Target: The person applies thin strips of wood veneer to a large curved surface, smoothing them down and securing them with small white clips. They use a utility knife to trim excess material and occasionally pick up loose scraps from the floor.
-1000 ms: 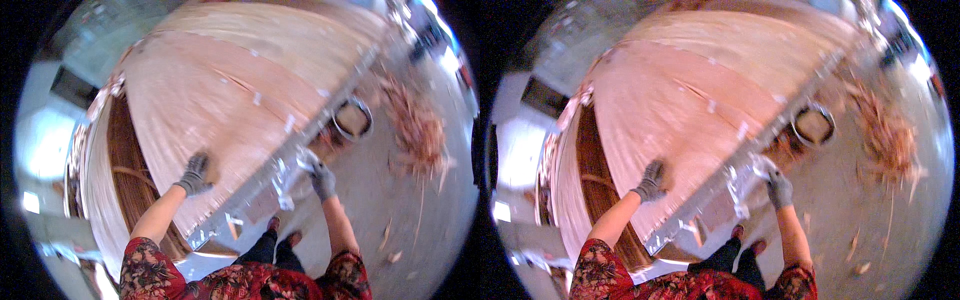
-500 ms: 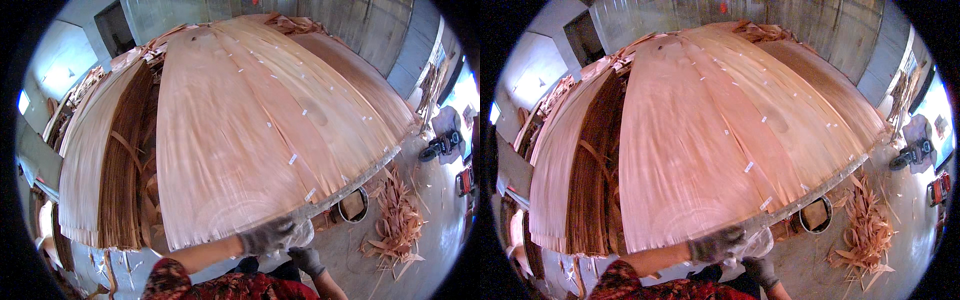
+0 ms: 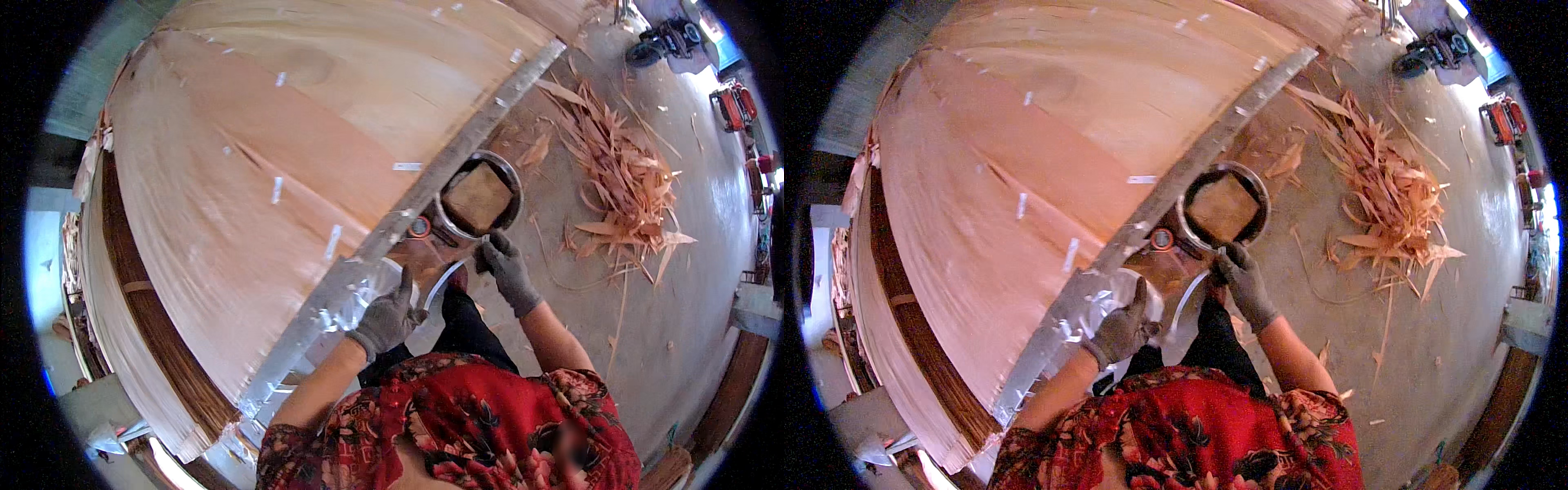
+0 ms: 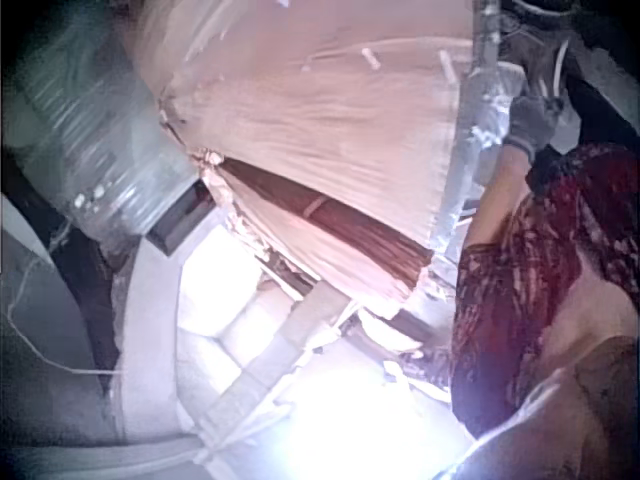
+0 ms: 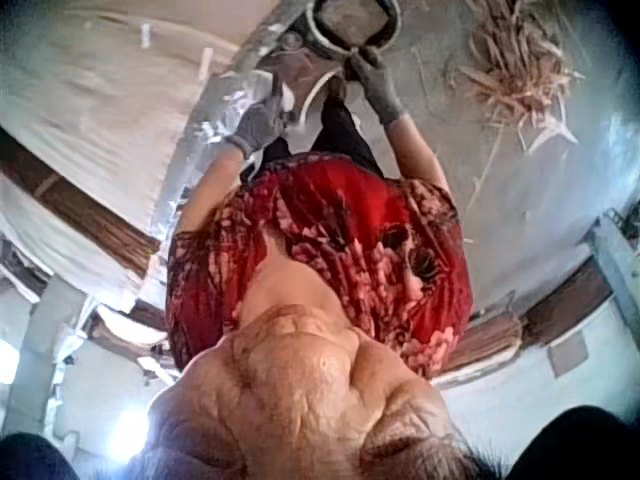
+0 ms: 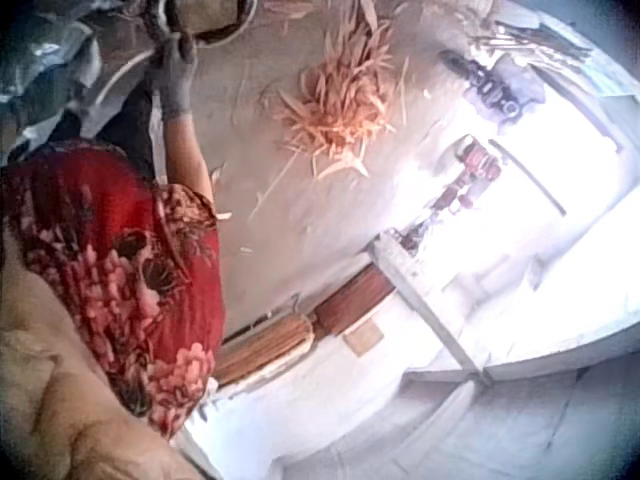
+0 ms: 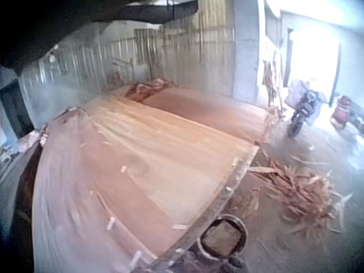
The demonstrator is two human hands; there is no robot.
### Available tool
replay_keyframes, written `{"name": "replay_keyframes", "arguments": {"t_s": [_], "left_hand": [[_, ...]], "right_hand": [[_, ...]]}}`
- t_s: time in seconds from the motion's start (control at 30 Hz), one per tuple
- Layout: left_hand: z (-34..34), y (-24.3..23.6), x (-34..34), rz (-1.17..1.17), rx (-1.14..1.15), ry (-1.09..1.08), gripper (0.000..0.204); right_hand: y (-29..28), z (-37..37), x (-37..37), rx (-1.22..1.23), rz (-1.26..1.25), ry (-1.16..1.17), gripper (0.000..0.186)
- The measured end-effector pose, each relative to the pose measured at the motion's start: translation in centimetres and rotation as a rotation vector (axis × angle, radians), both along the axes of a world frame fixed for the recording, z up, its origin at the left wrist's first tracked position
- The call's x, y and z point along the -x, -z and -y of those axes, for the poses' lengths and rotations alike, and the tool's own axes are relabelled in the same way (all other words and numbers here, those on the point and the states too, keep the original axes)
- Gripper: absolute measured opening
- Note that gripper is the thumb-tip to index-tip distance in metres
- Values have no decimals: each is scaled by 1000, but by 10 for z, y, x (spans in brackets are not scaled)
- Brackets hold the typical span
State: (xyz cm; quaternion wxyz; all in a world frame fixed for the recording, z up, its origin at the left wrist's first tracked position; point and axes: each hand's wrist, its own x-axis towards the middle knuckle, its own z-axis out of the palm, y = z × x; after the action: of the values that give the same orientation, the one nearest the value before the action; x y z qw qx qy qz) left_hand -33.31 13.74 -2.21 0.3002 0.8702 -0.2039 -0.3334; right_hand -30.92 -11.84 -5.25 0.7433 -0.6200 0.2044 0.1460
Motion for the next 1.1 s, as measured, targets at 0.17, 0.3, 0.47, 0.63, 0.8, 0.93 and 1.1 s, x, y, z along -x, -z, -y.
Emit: {"name": "replay_keyframes", "arguments": {"t_s": [0.17, 0.3, 0.47, 0.63, 0.8, 0.93, 1.1], "left_hand": [[79, -21, -63, 92, -66, -62, 84], [116, -13, -96, 166, 61, -80, 33], [144, -9, -122, 117, -40, 53, 18], [161, 39, -134, 72, -89, -414, 26], [175, 119, -138, 220, -253, -560, 31], [178, 144, -134, 277, -357, -514, 31], [134, 95, -110, 329, -361, -353, 31]], "right_hand": [[-21, 42, -31, 242, 184, -457, 61], [-38, 50, -55, 482, 272, -797, 63], [-20, 66, -74, 816, 277, -1094, 53], [-2, 108, -91, 1211, 351, -773, 52], [58, 93, -62, 1419, 573, -804, 66], [84, 58, -58, 1309, 607, -792, 71], [85, 56, -60, 1339, 692, -716, 68]]}}
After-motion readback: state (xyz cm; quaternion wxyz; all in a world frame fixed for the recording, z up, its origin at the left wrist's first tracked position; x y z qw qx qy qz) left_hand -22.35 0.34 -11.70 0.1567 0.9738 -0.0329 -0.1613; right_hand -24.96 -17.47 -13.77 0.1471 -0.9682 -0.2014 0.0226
